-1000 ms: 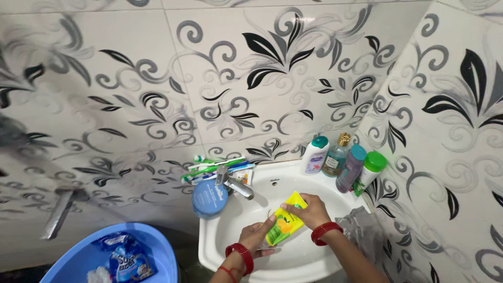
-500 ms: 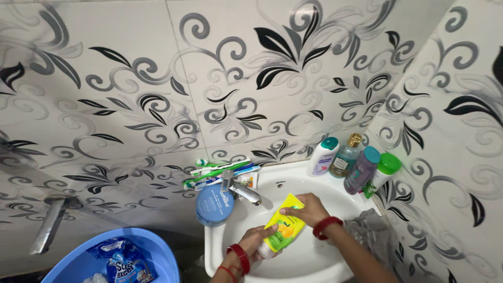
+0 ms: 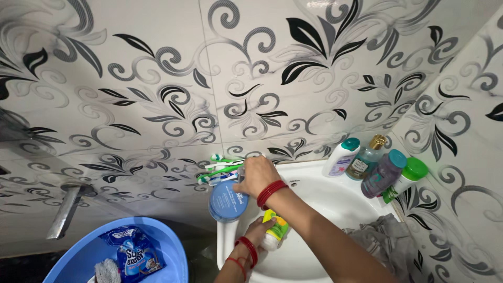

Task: The person wipes several small bathroom items with a cloth under running water at a sink. They handle a green toothbrush, a white tube, a blue jar, and a yellow tube, wiping each one individually before placing them back into a blue basin.

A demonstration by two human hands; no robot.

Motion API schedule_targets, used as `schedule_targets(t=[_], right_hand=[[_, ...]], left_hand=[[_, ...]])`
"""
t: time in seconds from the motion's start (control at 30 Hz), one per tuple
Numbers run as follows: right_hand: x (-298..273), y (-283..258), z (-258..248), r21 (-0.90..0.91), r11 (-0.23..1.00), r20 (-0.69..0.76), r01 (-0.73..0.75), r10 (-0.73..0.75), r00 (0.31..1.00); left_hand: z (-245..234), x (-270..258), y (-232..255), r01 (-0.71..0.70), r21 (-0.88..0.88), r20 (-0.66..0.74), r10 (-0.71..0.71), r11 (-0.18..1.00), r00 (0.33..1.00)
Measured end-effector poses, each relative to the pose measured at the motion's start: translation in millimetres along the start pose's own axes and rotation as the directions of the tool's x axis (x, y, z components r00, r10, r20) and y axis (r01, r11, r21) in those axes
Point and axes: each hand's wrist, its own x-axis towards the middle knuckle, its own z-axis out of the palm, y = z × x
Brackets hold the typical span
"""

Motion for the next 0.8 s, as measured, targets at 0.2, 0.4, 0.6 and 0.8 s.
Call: schedule_targets(t=[0.2,0.4,0.6,0.8], right_hand=[[4.0,44.6,20.5,0.230,0.942,-0.099,0.243,-0.225,0.969],[-38.8,121.8,78.3,0.652,0.756,-0.389,0.053,0.274,0.880],[-99.8,129.3,162.6,0.145,0.979,-0.188,0.141,-0.113,0.976],[-134.1,98.6,172.5,0.241,0.950,-0.160,0.198,-0.162,0.974]], left_hand=[[7.4,-6.0,8.0,0.020,-0.055,-0.011,-0.021,0.998,1.000],[10.6,-4.7,13.7,0.016,-0.100,-0.008,-0.017,0.995,1.000],[18.8,15.3,15.1,0.050,0.022,-0.111,-0.047,0.999,0.993],[-9.5,51.1,15.5,-0.065,0.136,0.023,0.062,0.989,0.998]])
